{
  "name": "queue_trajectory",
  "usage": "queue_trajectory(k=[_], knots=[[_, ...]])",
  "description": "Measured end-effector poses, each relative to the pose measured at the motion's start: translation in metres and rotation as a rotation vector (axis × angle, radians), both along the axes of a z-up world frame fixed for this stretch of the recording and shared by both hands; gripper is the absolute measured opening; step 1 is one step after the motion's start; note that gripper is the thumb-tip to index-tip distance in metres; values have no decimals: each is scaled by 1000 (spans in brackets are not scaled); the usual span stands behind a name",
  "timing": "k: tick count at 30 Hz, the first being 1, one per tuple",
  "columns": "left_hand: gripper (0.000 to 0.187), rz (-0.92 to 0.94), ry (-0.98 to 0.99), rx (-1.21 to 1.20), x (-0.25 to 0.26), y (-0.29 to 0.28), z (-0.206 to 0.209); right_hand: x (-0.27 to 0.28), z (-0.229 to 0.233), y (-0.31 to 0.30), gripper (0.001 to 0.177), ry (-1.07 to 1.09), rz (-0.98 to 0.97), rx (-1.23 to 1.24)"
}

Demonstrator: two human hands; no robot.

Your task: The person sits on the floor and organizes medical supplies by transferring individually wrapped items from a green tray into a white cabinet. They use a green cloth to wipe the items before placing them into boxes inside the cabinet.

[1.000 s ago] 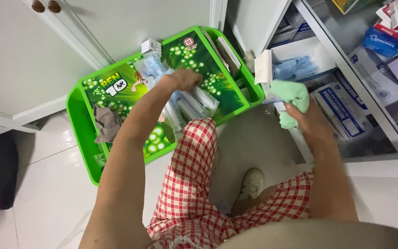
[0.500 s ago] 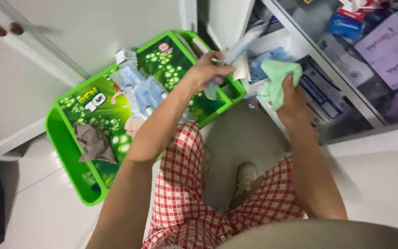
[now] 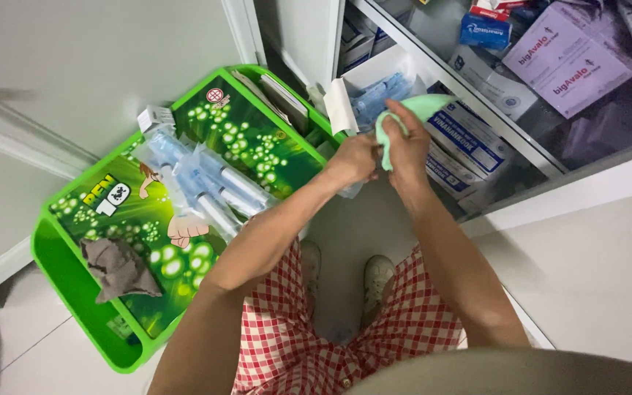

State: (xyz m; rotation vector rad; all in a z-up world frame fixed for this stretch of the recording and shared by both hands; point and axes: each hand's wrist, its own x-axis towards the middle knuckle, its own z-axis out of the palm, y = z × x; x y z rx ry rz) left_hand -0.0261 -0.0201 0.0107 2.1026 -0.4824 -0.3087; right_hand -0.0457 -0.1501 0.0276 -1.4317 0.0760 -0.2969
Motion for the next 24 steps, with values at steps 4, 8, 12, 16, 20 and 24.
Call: queue_trajectory(k=[4,8,12,16,20,24], knots=[[33,-70,52,-53,-13,-6,12,17,6,-16,39,61,-157,169],[34,-96,-15,-4,-8,-10,-1,34,-14,-40,34,37,-223,392],[20,-79,215,-184,-7,-10,-1,54,-21,-63,24,125,-291,658],[17,-92,444,-397,-10,7,-4,55,-44,-98,28,215,-286,880],[19,24,440,-557,-7,8,-3,26,-21,-81,32,211,-17,822],[19,162,332,-508,-20,-5,31,24,-39,-31,43,342,65,707]])
